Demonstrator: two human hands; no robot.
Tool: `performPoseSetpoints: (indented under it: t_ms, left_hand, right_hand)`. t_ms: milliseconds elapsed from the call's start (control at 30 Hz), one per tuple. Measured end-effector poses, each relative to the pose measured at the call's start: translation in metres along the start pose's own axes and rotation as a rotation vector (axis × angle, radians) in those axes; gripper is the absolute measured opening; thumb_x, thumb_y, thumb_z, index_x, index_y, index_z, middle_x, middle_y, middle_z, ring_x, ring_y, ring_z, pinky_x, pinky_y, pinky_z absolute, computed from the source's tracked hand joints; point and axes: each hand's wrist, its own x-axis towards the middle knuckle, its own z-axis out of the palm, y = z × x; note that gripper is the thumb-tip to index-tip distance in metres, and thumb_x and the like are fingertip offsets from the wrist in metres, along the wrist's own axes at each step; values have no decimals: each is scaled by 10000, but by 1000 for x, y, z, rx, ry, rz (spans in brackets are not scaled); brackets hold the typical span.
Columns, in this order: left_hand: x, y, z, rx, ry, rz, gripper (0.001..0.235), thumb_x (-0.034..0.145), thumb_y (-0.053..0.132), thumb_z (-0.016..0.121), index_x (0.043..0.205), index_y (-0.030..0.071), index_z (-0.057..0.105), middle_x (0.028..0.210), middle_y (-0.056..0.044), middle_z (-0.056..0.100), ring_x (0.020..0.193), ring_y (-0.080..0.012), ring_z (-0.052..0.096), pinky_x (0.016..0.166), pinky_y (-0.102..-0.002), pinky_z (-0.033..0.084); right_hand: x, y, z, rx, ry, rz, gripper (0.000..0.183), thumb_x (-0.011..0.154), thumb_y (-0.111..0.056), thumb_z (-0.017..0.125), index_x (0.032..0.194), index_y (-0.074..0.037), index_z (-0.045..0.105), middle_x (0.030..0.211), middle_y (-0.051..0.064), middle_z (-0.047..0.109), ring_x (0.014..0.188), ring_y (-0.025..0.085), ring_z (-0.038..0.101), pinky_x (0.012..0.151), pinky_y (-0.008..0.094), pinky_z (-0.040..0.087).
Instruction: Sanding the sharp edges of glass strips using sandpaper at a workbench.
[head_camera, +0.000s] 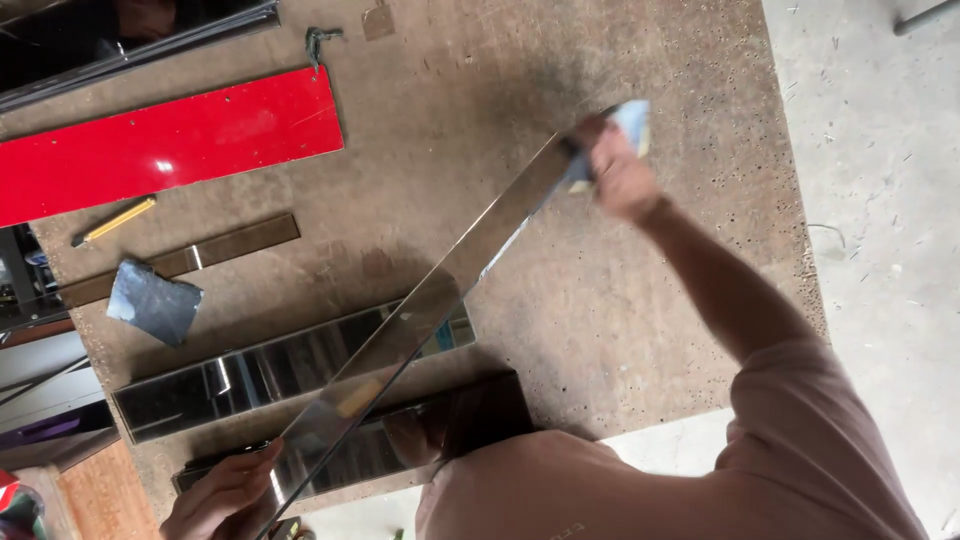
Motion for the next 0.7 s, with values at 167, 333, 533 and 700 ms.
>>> performPoseSetpoints:
  t_ms: [167,333,533,700]
  left_hand:
    - [11,-40,-7,15,50,198,191,771,67,778,932,3,699,1094,-174,769,1148,-272,790,943,-210,631]
    - [8,-76,38,-339,482,210,181,746,55,746,801,12,579,869,-216,649,853,-335,736,882,-485,712]
    - [32,-90,40,-465,480,291,109,626,-40,571,707,21,531,687,-149,609,638,-283,717,577,-352,612]
    - [31,-122,42,-714,553,275,229,530,-71,529,732,14,596,653,-113,588,508,-351,657,419,-368,570]
  right_hand:
    - [-23,51,96,2162,-699,714,708,746,336,412,1405,121,557,1284,276,656,1216,439,606,1223,581,316]
    - [7,81,107,2242,-1333,470,943,812,-131,689,1569,-84,129,1461,262,157,1316,415,114,1099,559,160]
    - [45,76,89,2672,-1064,757,841,949,-410,639,1569,11,257,1526,253,284,1450,471,247,1184,644,230]
    - [72,12,43,2682,-923,740,447,1007,-287,598,1386,-71,505,1279,188,583,1178,395,588,930,503,446]
